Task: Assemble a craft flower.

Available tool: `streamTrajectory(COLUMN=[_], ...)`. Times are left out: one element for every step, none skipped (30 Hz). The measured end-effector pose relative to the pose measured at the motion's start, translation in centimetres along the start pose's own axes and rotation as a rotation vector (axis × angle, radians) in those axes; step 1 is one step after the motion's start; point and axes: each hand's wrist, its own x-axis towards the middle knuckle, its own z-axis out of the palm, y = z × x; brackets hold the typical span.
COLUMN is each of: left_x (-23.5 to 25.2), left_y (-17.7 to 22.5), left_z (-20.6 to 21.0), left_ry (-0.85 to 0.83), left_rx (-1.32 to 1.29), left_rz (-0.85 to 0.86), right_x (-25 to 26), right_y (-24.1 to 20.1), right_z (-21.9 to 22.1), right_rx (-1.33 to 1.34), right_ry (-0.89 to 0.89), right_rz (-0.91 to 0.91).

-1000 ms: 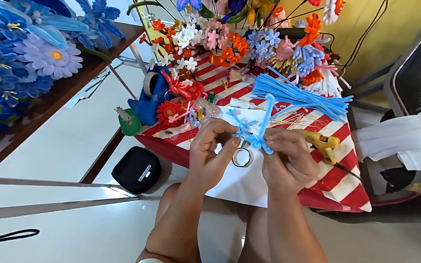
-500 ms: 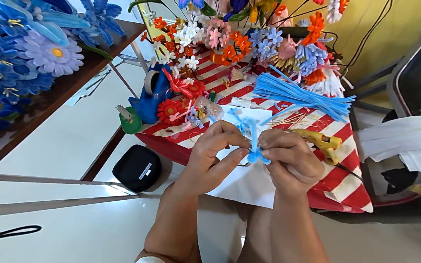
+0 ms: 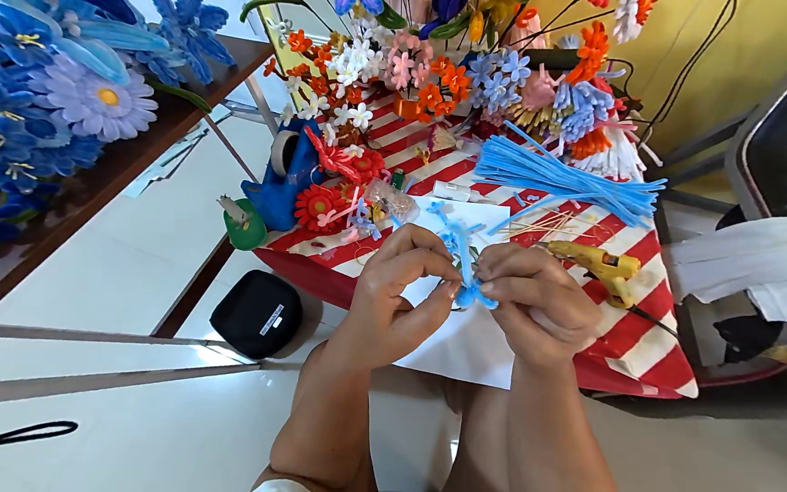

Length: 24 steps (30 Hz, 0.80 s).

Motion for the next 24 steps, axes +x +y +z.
streamTrajectory(left_x=[0.01, 0.0, -0.02, -0.04, -0.05, -0.06, -0.05, -0.04, -0.02, -0.01, 0.0, -0.01, -0.01, 0.0, 0.01, 0.01, 0.02, 0.02, 0.02, 0.02, 0.01, 0.01, 0.01, 0.01], left_y=[0.01, 0.04, 0.05, 0.06, 0.05, 0.03, 0.01, -0.01, -0.03, -0.06, -0.09, -0.1, -0.1, -0.08, -0.04, -0.03, -0.03, -0.04, -0.07, -0.09, -0.1, -0.1, -0.09, -0.08], left_z=[-0.04, -0.09, -0.14, -0.19, -0.21, -0.24, -0.3, -0.35, -0.39, -0.43, -0.48, -0.52, -0.55, -0.58, -0.6, -0.6, -0.58, -0.57, -0.55, -0.52, -0.49, -0.46, -0.43, -0.39], left_ry=[-0.004, -0.008, -0.011, -0.015, -0.019, -0.023, -0.035, -0.048, -0.058, -0.069, -0.083, -0.093, -0.105, -0.114, -0.119, -0.124, -0.127, -0.129, -0.128, -0.126, -0.128, -0.128, -0.125, -0.124], left_rx=[-0.015, -0.03, -0.043, -0.059, -0.078, -0.1, -0.12, -0.14, -0.164, -0.187, -0.211, -0.233, -0.248, -0.26, -0.266, -0.27, -0.271, -0.267, -0.265, -0.266, -0.269, -0.273, -0.277, -0.278], left_rz=[-0.003, -0.006, -0.009, -0.012, -0.016, -0.023, -0.028, -0.032, -0.034, -0.036, -0.038, -0.041, -0.043, -0.045, -0.049, -0.05, -0.049, -0.048, -0.045, -0.043, -0.043, -0.044, -0.045, -0.046], right_x=[0.0, -0.01, -0.02, -0.03, -0.03, -0.03, -0.03, -0.03, -0.04, -0.05, -0.06, -0.06, -0.09, -0.11, -0.11, -0.11, -0.11, -0.11, -0.11, -0.1, -0.1, -0.08, -0.07, -0.06], right_y=[0.03, 0.07, 0.1, 0.11, 0.11, 0.1, 0.1, 0.11, 0.13, 0.15, 0.17, 0.17, 0.19, 0.2, 0.24, 0.27, 0.28, 0.28, 0.27, 0.25, 0.24, 0.24, 0.23, 0.21], right_z=[-0.01, 0.0, 0.0, 0.0, 0.0, -0.01, -0.03, -0.04, -0.06, -0.06, -0.07, -0.05, -0.02, 0.01, 0.03, 0.07, 0.1, 0.13, 0.13, 0.15, 0.17, 0.21, 0.27, 0.32], right_rx=[0.016, 0.039, 0.062, 0.085, 0.109, 0.136, 0.162, 0.188, 0.214, 0.241, 0.267, 0.286, 0.304, 0.32, 0.335, 0.352, 0.369, 0.385, 0.399, 0.412, 0.422, 0.431, 0.44, 0.449], right_ry=[-0.003, -0.006, -0.01, -0.013, -0.015, -0.018, -0.024, -0.03, -0.035, -0.038, -0.041, -0.043, -0.045, -0.047, -0.048, -0.048, -0.048, -0.049, -0.053, -0.055, -0.055, -0.053, -0.048, -0.045], right_rz=[0.006, 0.016, 0.028, 0.04, 0.05, 0.058, 0.067, 0.075, 0.084, 0.092, 0.1, 0.105, 0.11, 0.114, 0.117, 0.117, 0.118, 0.119, 0.12, 0.122, 0.125, 0.126, 0.127, 0.128])
